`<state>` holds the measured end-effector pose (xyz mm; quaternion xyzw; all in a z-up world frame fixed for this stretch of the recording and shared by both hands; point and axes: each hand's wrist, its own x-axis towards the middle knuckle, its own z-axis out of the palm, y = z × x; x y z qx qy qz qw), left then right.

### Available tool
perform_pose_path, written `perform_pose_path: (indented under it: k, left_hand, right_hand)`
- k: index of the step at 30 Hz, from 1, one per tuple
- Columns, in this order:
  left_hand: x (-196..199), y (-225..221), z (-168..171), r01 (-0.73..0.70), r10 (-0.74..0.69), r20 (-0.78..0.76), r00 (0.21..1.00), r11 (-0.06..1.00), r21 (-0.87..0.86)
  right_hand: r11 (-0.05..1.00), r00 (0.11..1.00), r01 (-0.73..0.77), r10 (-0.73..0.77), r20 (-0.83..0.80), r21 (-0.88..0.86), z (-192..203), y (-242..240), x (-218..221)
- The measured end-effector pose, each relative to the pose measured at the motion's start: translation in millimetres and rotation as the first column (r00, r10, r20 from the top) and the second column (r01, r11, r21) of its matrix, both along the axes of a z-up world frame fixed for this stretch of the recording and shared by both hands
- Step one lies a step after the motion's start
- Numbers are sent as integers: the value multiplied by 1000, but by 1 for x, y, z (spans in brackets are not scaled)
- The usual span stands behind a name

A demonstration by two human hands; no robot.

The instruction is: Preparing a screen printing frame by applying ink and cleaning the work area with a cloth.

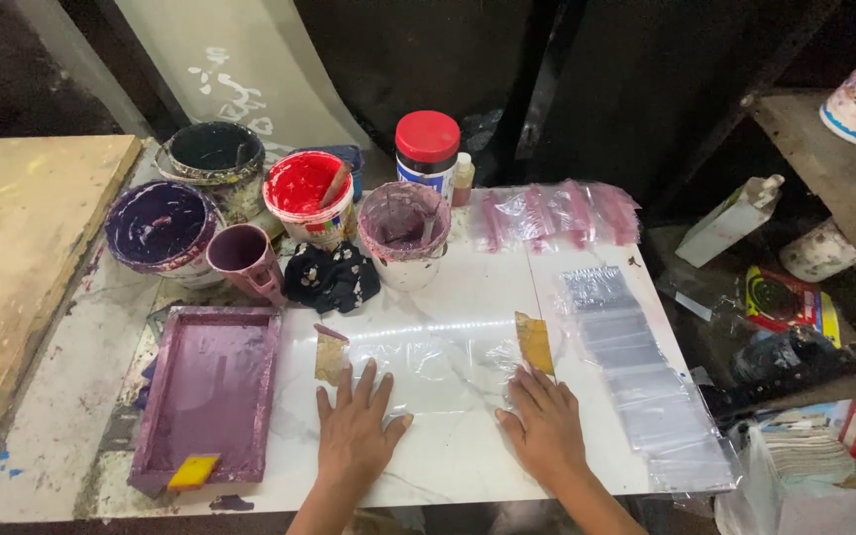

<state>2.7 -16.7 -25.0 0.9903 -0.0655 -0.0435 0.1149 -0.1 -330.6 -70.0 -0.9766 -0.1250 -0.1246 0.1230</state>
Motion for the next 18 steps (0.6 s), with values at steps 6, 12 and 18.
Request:
perform_pose_path:
  k: [6,12,18]
  left_hand:
    - [1,-24,65,131,-96,-326,941,988,88]
    - [5,-71,35,396,-399,-31,916,915,-74]
    - [18,-94,15,377,-374,53,926,924,-71]
  right_hand:
    - [999,1000,9,-9,3,34,10,5,-1]
    - [1000,997,-10,10,76,-1,7,6,1]
    - [999,994,-17,14,112,29,8,6,-1]
